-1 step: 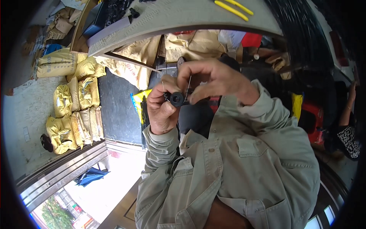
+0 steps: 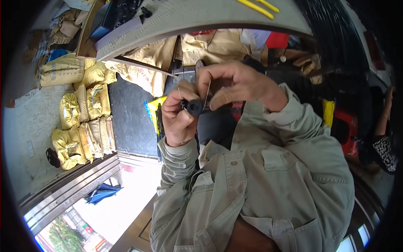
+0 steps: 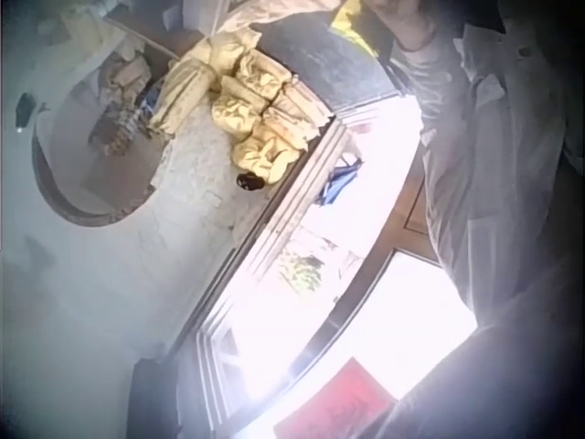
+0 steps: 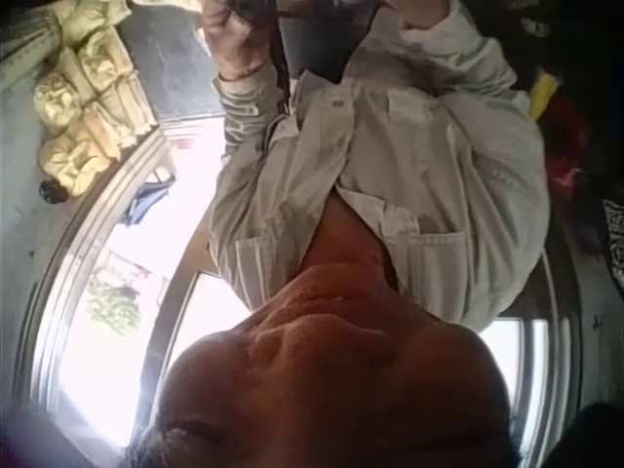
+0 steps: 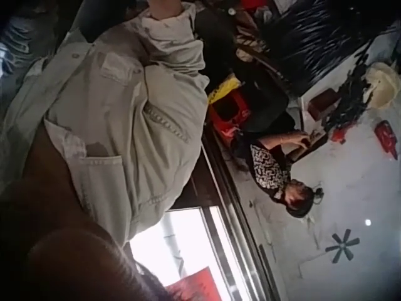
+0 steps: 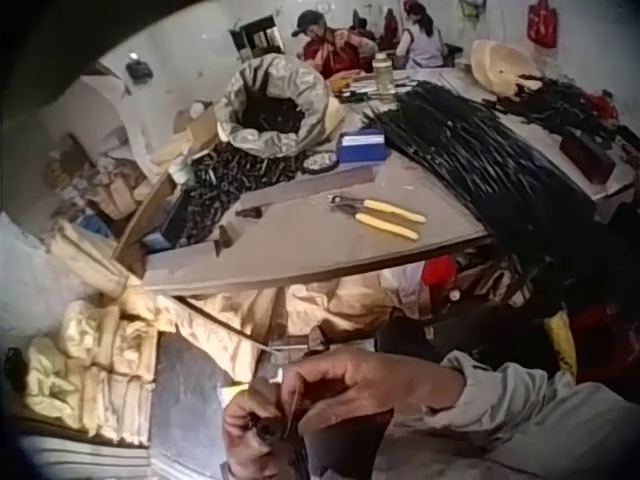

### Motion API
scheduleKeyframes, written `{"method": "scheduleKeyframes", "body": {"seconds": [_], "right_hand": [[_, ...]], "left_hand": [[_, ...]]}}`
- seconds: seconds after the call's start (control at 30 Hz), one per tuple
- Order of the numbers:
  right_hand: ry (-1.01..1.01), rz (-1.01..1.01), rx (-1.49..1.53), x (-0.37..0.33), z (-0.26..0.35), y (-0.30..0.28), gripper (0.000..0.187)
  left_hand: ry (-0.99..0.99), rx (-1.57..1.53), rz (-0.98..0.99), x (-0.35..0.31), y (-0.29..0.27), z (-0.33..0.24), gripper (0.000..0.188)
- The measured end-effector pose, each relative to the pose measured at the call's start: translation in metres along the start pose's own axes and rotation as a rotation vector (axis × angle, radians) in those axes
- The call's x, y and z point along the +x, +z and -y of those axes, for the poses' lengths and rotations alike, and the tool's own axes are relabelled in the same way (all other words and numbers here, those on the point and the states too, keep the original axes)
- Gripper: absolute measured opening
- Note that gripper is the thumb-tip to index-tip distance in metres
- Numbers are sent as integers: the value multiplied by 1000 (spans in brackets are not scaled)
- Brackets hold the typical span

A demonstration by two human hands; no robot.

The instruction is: Assembling industrial brushes by inserting black bristles into a plastic base and securing them using a cap and pliers.

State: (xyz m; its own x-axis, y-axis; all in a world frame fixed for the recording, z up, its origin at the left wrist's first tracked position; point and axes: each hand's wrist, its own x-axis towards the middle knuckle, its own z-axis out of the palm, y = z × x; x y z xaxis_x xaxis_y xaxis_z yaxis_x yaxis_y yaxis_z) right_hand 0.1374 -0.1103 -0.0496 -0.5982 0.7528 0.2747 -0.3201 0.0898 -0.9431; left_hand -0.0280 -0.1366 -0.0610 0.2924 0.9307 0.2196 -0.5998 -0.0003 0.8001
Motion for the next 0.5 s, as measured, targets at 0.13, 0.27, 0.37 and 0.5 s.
{"method": "scheduleKeyframes", "body": {"seconds": [0.13, 0.27, 0.37, 0.5], "right_hand": [[-6, 187, 8, 7, -8, -17, 23], [79, 243, 203, 9, -5, -22, 20], [246, 179, 430, 6, -5, -21, 19], [200, 190, 339, 5, -12, -21, 20]], "left_hand": [[27, 40, 95, -3, -6, 5, 33], [-28, 17, -2, -2, 3, 2, 31], [-89, -53, -70, -1, 8, 0, 29], [-20, -39, -27, -3, 3, 4, 28]]}}
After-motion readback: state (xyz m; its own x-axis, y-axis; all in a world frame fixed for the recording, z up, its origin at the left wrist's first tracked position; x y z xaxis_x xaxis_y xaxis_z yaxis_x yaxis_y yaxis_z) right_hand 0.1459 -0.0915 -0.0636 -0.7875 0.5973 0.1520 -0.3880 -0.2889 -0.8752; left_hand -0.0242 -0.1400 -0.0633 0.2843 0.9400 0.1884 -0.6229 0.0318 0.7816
